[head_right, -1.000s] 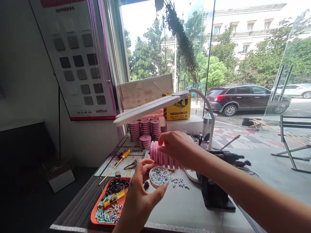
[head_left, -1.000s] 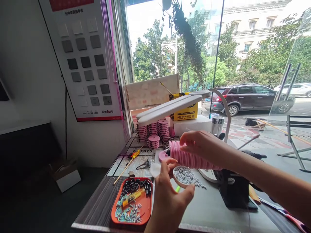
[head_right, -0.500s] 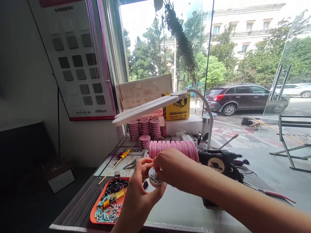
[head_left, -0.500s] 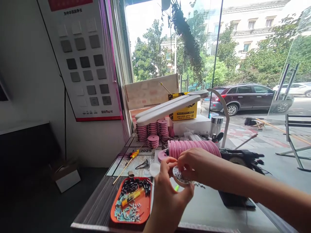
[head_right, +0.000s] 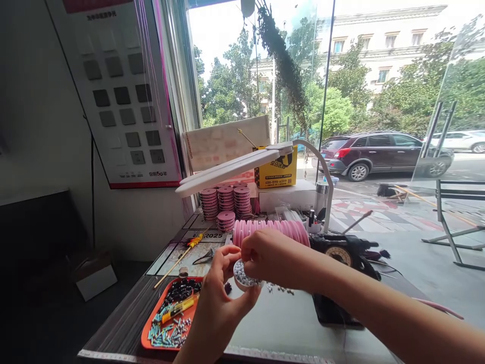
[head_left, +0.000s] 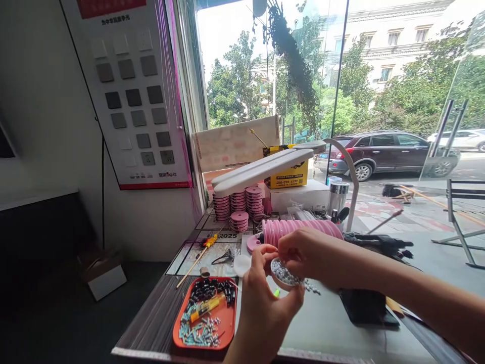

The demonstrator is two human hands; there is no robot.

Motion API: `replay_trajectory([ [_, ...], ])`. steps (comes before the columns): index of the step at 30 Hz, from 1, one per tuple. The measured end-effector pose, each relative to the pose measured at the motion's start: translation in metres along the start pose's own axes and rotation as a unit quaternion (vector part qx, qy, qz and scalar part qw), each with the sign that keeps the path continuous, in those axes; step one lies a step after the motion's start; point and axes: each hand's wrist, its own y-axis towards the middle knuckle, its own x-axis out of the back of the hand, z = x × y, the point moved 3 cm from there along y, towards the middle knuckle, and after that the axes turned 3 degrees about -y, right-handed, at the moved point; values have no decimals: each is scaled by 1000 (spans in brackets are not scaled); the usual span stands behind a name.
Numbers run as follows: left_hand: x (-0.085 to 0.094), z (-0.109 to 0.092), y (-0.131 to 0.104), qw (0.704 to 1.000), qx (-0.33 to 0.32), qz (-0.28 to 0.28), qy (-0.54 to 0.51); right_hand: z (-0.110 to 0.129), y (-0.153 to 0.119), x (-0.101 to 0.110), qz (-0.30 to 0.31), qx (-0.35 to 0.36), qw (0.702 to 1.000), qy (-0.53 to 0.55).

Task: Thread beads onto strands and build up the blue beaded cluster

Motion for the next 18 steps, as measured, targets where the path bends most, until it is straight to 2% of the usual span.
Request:
replay_trajectory([
  [4,0,0,0,1000,1,-2,-2,-4,0,-1,13,20,998,51],
  [10,1,0,1,1000,17,-2,5,-11,1,7,12,22,997,68],
  [12,1,1,1,1000,24,-3,8,-18,4,13,-22,6,996,80],
  [15,1,3,1,1000,26,-11,13,-32,10,23,-107,-15,989,105],
  [18,2,5,1,999,25,-18,13,-42,15,25,-116,-24,985,124],
])
